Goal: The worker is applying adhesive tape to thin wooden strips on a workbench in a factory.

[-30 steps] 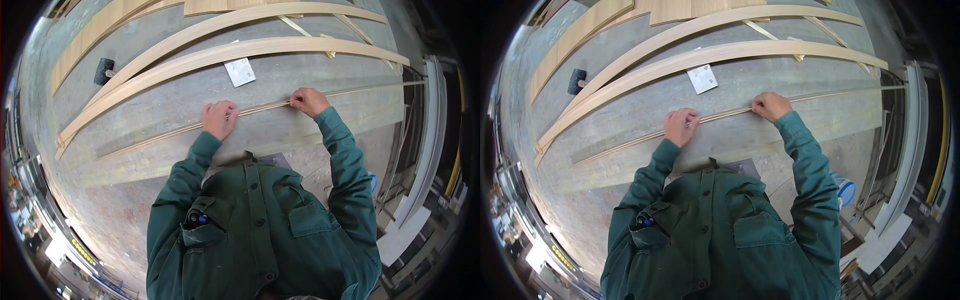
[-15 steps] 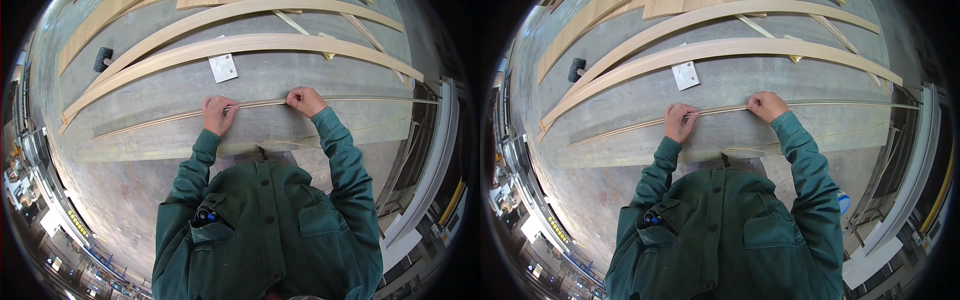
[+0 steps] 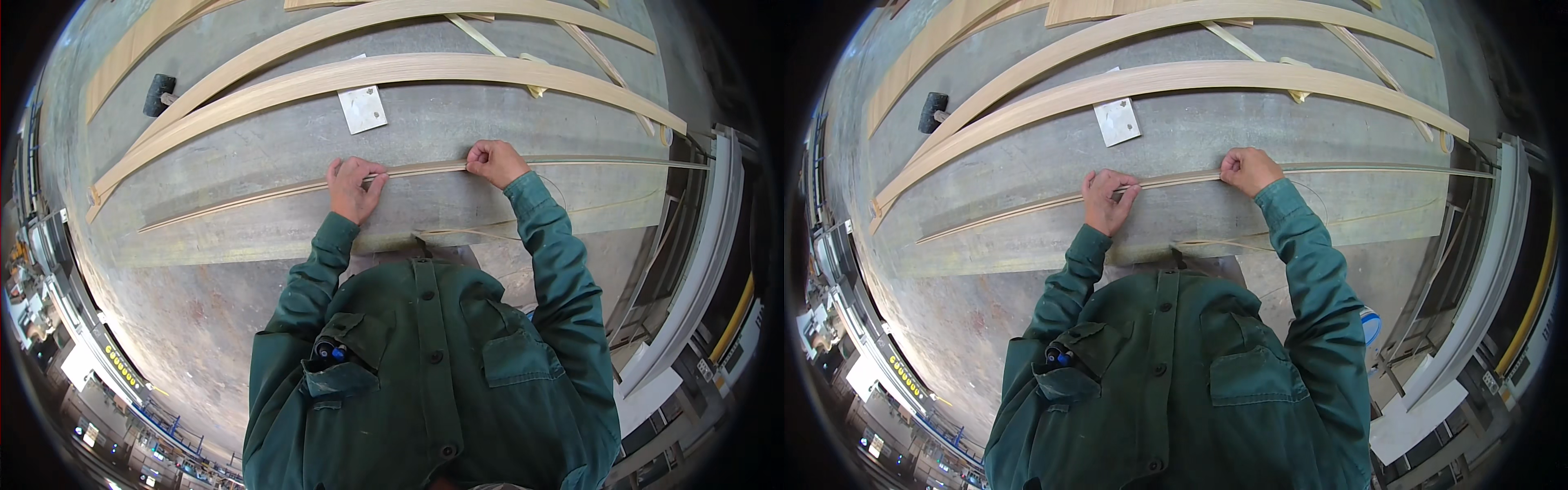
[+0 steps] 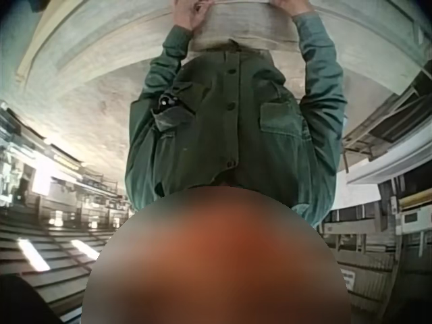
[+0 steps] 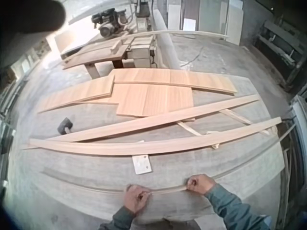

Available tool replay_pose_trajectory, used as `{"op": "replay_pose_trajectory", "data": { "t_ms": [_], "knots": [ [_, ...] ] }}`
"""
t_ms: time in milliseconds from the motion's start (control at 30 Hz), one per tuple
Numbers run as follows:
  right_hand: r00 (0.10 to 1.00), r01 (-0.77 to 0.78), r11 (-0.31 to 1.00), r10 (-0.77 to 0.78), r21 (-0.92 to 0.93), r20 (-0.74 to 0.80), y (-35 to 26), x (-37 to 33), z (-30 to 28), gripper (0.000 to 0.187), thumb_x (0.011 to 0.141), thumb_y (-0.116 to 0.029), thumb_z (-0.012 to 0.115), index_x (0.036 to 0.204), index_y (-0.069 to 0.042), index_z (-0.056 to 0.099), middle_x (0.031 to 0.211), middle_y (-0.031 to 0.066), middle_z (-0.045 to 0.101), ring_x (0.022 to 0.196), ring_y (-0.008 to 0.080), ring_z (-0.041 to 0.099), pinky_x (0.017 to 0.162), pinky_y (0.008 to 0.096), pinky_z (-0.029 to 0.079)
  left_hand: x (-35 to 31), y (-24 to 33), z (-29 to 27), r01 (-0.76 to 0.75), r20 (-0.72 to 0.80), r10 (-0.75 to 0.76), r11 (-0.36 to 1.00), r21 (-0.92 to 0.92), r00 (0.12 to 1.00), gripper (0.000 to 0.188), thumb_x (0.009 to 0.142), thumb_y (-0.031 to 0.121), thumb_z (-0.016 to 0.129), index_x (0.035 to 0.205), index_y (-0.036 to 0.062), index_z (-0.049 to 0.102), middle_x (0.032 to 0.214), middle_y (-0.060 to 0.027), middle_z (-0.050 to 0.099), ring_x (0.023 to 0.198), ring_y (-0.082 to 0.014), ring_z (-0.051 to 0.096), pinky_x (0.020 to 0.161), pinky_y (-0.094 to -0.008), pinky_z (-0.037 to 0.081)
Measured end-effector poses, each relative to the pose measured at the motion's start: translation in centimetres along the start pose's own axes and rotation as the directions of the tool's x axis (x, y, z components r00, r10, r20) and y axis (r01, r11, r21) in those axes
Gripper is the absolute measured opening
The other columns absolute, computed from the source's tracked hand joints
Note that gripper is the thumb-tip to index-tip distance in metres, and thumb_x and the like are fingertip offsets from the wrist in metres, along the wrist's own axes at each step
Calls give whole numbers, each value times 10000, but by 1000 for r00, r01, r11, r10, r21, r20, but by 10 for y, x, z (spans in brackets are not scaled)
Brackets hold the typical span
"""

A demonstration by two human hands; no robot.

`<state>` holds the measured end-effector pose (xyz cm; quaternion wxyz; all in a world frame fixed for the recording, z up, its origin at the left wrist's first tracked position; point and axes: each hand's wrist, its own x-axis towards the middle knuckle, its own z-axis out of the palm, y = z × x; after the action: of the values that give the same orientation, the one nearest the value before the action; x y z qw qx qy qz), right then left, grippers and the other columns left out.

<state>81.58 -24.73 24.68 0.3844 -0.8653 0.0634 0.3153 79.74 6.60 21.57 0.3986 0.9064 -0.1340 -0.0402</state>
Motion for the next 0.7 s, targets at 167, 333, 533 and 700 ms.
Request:
{"op": "replay_pose_trajectory", "data": {
  "t_ms": [167,333,533,700],
  "knots": [
    [999,-36,999,36,-7,14,-4,2,-1,100,783,-139,691,813,-43,690,718,57,663,658,167,607,649,306,503,-1,-1,1,-5,-6,5,1000,3,1000,99,783,223,730,857,172,690,835,9,601,888,-186,587,1022,-459,286],
    [999,-30,998,31,-62,14,1,5,-1,145,769,-205,694,824,-72,710,752,82,689,693,223,653,672,338,519,-1,-1,0,6,14,-6,1000,14,1000,98,794,219,725,857,161,678,868,16,626,923,-181,591,1028,-463,274],
    [999,-38,995,39,-90,9,0,6,0,140,766,-212,690,818,-84,710,765,77,694,709,237,658,680,348,521,-1,-3,1,0,12,0,1000,14,1000,97,793,220,726,855,161,680,867,16,625,924,-180,590,1028,-467,269],
    [999,-32,994,31,-105,-8,-5,5,0,126,783,-149,683,809,-26,690,713,74,668,653,168,613,649,316,506,-2,-3,1,5,15,-5,1000,-2,1000,97,795,219,725,857,160,680,864,15,622,925,-180,587,1032,-469,259]
  ]
}}
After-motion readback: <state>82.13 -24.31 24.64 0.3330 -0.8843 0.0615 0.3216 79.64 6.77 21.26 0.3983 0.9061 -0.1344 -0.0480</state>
